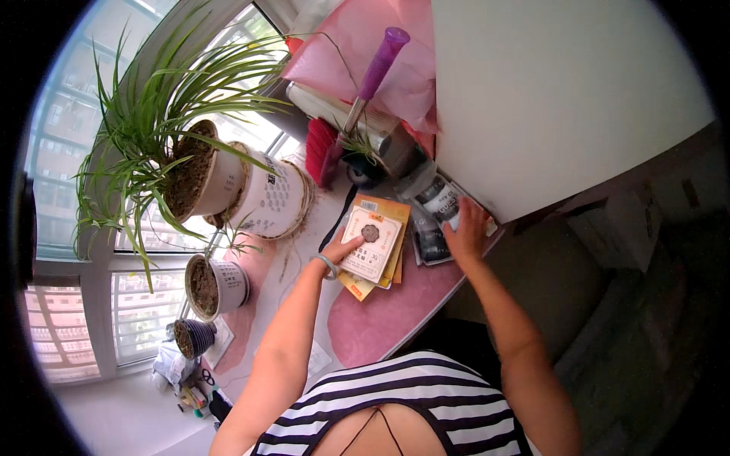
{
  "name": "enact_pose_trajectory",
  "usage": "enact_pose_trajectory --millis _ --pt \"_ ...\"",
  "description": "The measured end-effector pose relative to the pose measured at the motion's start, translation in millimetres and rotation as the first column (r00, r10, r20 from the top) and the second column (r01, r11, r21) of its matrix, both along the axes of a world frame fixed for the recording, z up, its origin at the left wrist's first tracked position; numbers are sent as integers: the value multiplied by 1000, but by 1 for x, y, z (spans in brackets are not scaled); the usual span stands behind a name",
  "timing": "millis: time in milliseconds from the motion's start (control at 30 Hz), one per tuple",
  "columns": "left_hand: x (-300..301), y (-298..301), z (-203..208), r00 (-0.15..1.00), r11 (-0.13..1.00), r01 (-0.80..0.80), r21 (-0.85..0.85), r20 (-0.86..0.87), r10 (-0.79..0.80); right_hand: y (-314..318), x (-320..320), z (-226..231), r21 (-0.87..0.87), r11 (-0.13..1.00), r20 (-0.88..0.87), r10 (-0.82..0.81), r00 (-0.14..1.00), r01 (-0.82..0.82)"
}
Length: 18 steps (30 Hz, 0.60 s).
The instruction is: The person walks to a window sill and trims a potted plant by hand. They pull and remove several long, dry leaves from the plant, discarding them onto the surface below.
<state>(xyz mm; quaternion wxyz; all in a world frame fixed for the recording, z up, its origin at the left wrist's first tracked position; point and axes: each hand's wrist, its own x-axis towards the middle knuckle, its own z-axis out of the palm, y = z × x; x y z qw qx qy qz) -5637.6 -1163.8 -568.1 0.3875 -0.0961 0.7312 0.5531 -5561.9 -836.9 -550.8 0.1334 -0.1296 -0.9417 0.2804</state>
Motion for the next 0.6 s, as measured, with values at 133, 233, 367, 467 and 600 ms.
enact_pose_trajectory --millis 133,233,367,467,600 --pt "1 -1 -9 993 990 14 142 111 -30 10 1 -1 212 977 157 -57 986 23" --pt "16 9 -7 996 989 -90 121 20 88 -2 0 7 113 992 273 -91 958 62" --pt "28 8 -3 982 973 -191 131 33 189 -7 3 -22 -136 983 295 -76 953 121" --pt "29 3 -10 986 978 -165 131 51 159 -4 5 -52 -402 910 311 33 950 100" --pt "30 5 -10 981 972 -192 134 63 185 -17 -2 -50 -757 580 435 104 894 301"
